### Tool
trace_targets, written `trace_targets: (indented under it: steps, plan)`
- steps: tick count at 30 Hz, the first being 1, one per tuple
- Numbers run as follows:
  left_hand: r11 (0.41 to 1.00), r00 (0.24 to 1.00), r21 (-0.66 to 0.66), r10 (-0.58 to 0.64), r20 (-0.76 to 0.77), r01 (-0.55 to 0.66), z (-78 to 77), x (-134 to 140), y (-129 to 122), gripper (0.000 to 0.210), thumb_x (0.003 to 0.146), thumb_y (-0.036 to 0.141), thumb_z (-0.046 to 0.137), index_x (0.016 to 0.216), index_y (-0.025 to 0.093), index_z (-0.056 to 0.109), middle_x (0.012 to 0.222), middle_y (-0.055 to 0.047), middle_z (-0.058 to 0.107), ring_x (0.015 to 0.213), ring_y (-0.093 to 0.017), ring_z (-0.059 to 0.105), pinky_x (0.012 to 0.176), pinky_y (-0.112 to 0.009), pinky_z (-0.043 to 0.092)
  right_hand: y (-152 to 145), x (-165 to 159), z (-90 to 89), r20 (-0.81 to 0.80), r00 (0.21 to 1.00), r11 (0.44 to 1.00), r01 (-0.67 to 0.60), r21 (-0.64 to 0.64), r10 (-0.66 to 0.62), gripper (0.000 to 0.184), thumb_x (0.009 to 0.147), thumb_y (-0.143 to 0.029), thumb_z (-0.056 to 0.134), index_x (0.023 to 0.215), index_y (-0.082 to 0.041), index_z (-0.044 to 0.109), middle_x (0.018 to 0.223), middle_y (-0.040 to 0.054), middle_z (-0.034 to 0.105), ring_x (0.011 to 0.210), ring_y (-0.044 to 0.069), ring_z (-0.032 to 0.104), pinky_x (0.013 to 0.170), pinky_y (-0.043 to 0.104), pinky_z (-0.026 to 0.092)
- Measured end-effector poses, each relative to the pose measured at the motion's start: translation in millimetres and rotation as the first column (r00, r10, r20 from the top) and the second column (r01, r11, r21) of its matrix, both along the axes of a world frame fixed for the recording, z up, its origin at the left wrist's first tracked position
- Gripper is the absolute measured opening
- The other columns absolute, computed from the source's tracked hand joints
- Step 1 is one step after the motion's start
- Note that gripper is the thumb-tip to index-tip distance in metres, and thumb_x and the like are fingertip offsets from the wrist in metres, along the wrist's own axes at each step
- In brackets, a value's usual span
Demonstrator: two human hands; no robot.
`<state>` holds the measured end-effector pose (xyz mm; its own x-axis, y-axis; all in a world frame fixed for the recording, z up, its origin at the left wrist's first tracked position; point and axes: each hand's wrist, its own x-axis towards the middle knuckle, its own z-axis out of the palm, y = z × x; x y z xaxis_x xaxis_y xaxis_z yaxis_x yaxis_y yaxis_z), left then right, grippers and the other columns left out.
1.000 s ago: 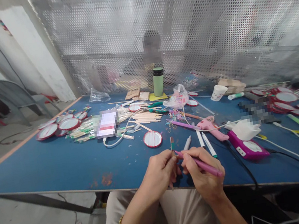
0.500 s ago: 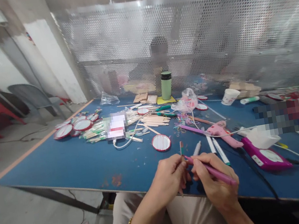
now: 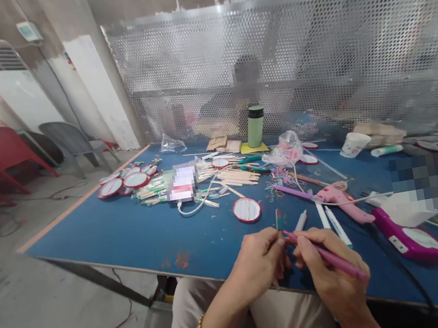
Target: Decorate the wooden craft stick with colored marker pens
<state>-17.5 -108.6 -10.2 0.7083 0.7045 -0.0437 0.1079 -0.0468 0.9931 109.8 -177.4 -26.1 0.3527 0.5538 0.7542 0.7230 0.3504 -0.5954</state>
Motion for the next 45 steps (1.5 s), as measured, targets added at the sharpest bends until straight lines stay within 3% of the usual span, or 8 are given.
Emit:
trace_targets:
  steps: [18,45]
  plan:
    - [1.000,1.000,-0.005,-0.001,0.021,0.001,2.6,-1.0,1.6,0.037,0.090,0.050,0.046,0.070,0.019,0.052,0.057,0.002,0.052,0.044,-0.010,0.048,0.039,-0.019,0.040,0.1,-5.4,2.8,-0.083,0.996,1.000,-0.023,-0.005,0.023,0.014,0.092,-0.019,0.059,0.081,-0.020,0.068,0.067,-0.0016,0.068,0.048,0.010,0.062,0.044,0.020,0.048]
    - [1.000,1.000,0.025,0.003,0.012,-0.003,4.2,-0.8,0.9,0.038,0.091,0.050,0.045,0.068,0.019,0.049,0.053,0.003,0.050,0.043,-0.010,0.047,0.039,-0.019,0.039,-0.3,-5.0,5.4,-0.058,0.998,0.999,-0.018,-0.049,0.016,0.015,0.092,-0.022,0.058,0.081,-0.020,0.068,0.063,-0.0014,0.068,0.047,0.011,0.063,0.045,0.021,0.050]
